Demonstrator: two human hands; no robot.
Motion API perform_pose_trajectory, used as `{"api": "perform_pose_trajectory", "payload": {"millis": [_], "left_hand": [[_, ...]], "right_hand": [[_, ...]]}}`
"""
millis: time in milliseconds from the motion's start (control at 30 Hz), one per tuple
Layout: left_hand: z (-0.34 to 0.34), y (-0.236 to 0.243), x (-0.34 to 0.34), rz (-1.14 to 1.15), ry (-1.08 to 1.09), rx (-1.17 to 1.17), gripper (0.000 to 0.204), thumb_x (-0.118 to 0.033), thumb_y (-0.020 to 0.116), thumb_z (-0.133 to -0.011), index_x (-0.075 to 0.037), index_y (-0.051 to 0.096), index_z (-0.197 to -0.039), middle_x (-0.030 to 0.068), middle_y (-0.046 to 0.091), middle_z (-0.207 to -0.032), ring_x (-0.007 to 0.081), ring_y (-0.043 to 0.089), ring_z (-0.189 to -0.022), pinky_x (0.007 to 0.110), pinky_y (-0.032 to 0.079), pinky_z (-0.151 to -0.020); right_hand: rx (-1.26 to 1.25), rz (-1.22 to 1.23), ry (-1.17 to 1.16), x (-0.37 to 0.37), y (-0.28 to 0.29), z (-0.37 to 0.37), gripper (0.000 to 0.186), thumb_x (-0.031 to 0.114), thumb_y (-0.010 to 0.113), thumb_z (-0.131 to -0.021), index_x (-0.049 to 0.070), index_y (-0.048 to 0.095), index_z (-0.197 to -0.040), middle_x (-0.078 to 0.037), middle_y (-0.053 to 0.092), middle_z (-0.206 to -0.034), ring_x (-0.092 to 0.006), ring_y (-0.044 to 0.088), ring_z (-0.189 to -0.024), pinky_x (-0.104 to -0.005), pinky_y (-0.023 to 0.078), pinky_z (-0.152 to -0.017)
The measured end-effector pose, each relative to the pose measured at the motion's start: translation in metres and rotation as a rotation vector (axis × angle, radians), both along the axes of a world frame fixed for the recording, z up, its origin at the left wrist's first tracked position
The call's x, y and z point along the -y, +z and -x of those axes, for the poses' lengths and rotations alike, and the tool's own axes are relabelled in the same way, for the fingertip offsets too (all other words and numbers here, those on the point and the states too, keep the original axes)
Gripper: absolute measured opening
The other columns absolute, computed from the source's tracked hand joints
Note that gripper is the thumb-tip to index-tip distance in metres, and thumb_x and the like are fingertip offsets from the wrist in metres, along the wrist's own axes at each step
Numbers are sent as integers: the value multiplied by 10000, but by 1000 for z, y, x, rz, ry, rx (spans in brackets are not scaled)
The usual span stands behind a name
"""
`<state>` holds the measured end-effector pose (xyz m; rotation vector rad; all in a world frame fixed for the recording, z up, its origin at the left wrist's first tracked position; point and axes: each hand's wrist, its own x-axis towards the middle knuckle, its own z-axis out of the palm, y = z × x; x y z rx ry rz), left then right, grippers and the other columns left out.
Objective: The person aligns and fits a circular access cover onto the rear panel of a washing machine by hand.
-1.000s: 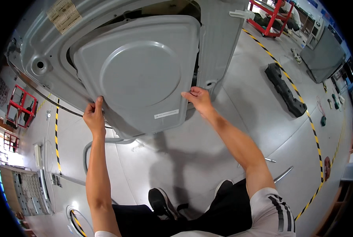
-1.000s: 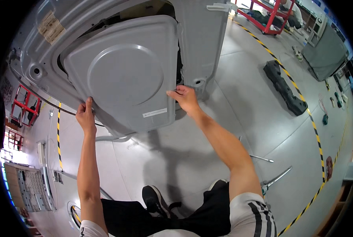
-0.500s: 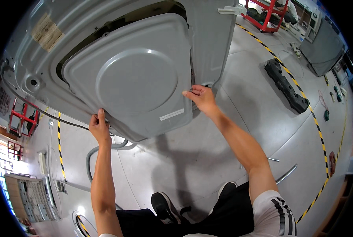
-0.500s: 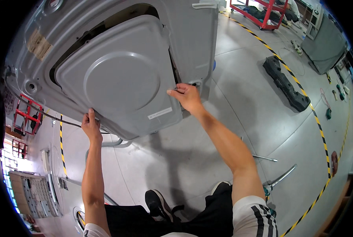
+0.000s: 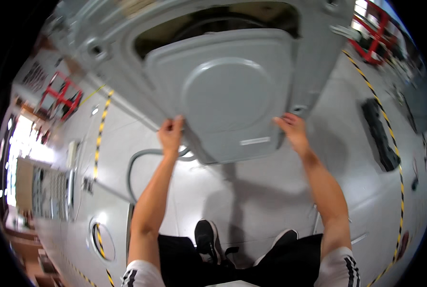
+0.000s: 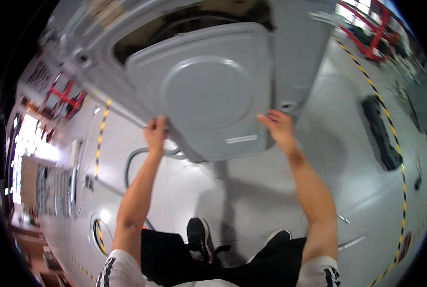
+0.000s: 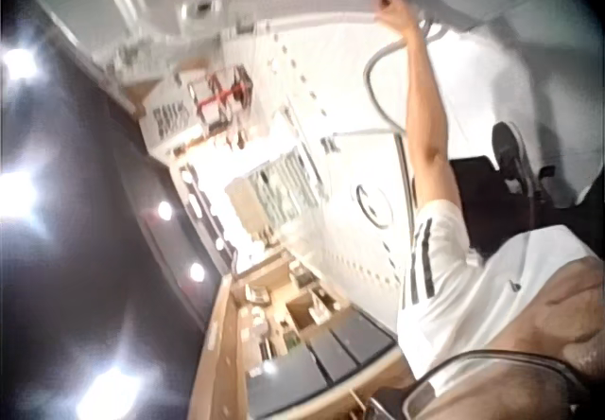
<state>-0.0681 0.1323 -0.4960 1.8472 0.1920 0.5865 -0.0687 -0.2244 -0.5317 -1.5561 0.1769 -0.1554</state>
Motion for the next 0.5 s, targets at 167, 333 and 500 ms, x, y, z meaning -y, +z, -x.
{"api": "perform_pose_trajectory", "payload": {"millis": [167, 333, 500], "left_hand": [[11, 2, 8, 122, -65, -59, 484, -385, 687, -799, -68, 422, -546, -40, 394, -510, 53, 344, -492, 228, 273, -440], [15, -2, 5, 155, -37, -68, 476, -360, 684, -807, -69, 411, -549, -41, 385, -505, 51, 330, -478, 227, 262, -430], [13, 0, 1, 177, -60, -65, 461, -354, 686, -806, -67, 426, -556, -37, 390, -505, 53, 347, -468, 227, 288, -424]], "right_hand": [[-32, -7, 121, 6, -1, 6, 315, 181, 733, -753, -50, 615, -931, -50, 648, -830, -62, 545, -740, -209, 423, -656], [-49, 31, 77, 3, -4, 8, 290, 172, 733, -753, -32, 623, -926, -24, 641, -813, -51, 530, -726, -200, 413, -657], [-32, 17, 151, 11, -11, 5, 342, 199, 744, -743, -20, 621, -975, -20, 648, -827, -50, 527, -729, -186, 408, -671]]}}
